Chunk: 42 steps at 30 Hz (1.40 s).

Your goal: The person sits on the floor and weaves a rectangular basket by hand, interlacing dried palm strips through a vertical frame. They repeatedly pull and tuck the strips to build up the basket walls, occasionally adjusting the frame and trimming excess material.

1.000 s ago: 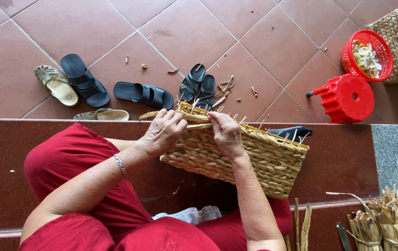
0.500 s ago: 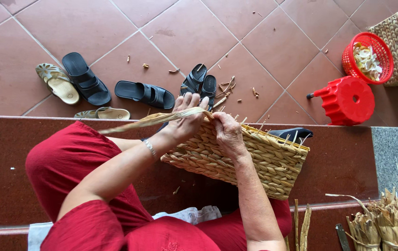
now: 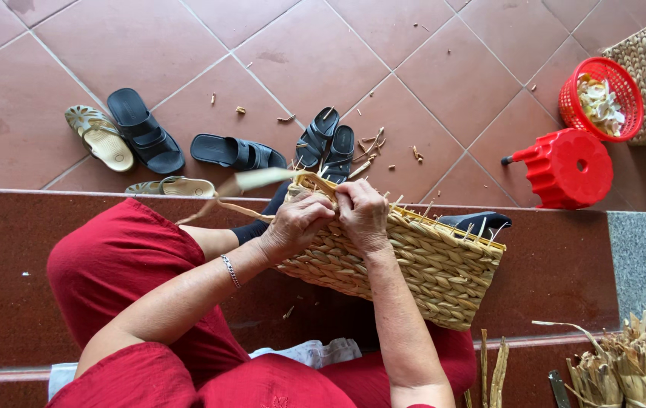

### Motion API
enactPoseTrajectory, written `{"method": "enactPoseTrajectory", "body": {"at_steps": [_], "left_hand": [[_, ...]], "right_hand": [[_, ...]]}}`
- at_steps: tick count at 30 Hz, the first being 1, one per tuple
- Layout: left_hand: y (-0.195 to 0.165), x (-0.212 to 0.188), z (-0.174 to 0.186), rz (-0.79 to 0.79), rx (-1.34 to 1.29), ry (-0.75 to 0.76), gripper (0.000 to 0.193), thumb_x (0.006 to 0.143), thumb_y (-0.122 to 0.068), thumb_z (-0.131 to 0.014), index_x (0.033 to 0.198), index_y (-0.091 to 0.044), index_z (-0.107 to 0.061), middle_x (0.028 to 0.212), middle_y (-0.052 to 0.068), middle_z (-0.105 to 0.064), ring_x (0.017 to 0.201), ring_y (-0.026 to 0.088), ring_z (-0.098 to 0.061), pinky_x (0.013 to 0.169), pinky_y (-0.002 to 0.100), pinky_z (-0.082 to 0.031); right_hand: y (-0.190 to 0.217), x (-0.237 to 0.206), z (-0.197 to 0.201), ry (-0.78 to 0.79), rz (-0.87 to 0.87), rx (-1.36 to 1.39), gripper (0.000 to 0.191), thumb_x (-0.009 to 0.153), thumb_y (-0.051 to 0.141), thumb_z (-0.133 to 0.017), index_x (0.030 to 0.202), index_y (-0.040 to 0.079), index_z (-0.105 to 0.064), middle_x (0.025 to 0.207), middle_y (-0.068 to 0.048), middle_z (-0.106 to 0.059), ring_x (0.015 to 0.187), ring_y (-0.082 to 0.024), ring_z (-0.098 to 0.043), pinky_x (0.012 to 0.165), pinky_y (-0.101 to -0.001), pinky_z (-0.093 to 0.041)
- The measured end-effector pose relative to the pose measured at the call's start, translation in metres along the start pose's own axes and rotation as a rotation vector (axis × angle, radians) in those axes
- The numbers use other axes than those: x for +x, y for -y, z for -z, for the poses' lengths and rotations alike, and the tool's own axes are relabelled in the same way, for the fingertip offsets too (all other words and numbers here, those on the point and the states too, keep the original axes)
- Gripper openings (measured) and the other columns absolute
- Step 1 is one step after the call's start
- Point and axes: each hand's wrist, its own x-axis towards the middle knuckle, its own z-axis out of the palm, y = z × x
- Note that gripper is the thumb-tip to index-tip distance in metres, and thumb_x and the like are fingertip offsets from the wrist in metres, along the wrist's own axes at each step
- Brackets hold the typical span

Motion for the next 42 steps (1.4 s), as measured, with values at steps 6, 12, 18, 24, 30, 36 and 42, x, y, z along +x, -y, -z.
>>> {"method": "enactPoseTrajectory", "body": {"at_steps": [6, 12, 18, 24, 30, 36, 42], "left_hand": [[0.014, 0.021, 0.041, 0.111, 0.704, -0.016, 0.041, 0.079, -0.023, -0.078, 0.117, -0.009, -0.072, 0.112, 0.016, -0.058, 0.104, 0.034, -0.058, 0.087, 0.046, -0.038], [0.048, 0.015, 0.066, 0.363, 0.512, 0.313, 0.012, 0.102, -0.029, -0.070, 0.104, -0.017, -0.073, 0.107, 0.004, -0.069, 0.111, 0.023, -0.061, 0.105, 0.042, -0.039], [0.049, 0.007, 0.066, 0.932, 0.106, 0.271, 0.018, 0.096, -0.032, -0.070, 0.103, -0.015, -0.072, 0.098, 0.002, -0.071, 0.096, 0.020, -0.072, 0.091, 0.035, -0.054], [0.022, 0.004, 0.057, 0.401, 0.476, 0.247, 0.037, 0.091, -0.034, -0.082, 0.111, -0.011, -0.062, 0.099, 0.007, -0.063, 0.102, 0.028, -0.062, 0.091, 0.044, -0.045], [0.019, -0.011, 0.044, 0.247, 0.351, 0.350, 0.031, 0.093, -0.017, -0.073, 0.123, -0.011, -0.063, 0.105, 0.010, -0.062, 0.103, 0.031, -0.062, 0.092, 0.043, -0.048], [0.015, 0.010, 0.057, 0.005, 0.630, 0.226, 0.024, 0.082, -0.015, -0.071, 0.106, -0.011, -0.067, 0.096, 0.008, -0.061, 0.099, 0.030, -0.058, 0.088, 0.047, -0.043], [0.006, 0.016, 0.043, -0.205, 0.613, 0.173, 0.017, 0.089, -0.010, -0.064, 0.105, -0.007, -0.068, 0.104, 0.008, -0.057, 0.110, 0.026, -0.052, 0.104, 0.042, -0.041]], "right_hand": [[0.004, -0.005, 0.016, 0.127, 0.078, 0.099, 0.009, 0.091, 0.009, -0.069, 0.098, 0.006, -0.075, 0.094, -0.010, -0.073, 0.087, -0.028, -0.071, 0.079, -0.0399, -0.057], [0.007, -0.005, 0.003, 0.021, -0.052, 0.030, 0.012, 0.093, 0.015, -0.074, 0.089, 0.004, -0.073, 0.086, -0.010, -0.073, 0.082, -0.026, -0.071, 0.076, -0.0388, -0.056], [-0.002, -0.012, -0.013, -0.066, -0.216, 0.101, 0.022, 0.088, 0.017, -0.079, 0.104, 0.006, -0.068, 0.074, -0.005, -0.073, 0.066, -0.017, -0.070, 0.063, -0.0338, -0.056], [0.004, -0.007, -0.024, -0.112, 0.216, -0.187, 0.014, 0.096, -0.001, -0.066, 0.108, 0.005, -0.069, 0.101, -0.013, -0.070, 0.083, -0.023, -0.072, 0.070, -0.0348, -0.061], [0.017, 0.005, 0.006, 0.145, 0.155, 0.093, 0.017, 0.099, 0.004, -0.067, 0.115, 0.003, -0.072, 0.108, -0.012, -0.073, 0.093, -0.027, -0.073, 0.084, -0.0366, -0.061], [0.030, 0.009, 0.012, 0.238, 0.138, 0.036, 0.013, 0.091, 0.012, -0.073, 0.103, 0.007, -0.073, 0.097, -0.012, -0.073, 0.091, -0.030, -0.072, 0.081, -0.0400, -0.057], [0.022, 0.012, 0.010, 0.268, -0.202, 0.185, 0.012, 0.099, 0.014, -0.065, 0.109, 0.008, -0.067, 0.090, -0.014, -0.075, 0.084, -0.026, -0.075, 0.073, -0.0389, -0.059]]}}
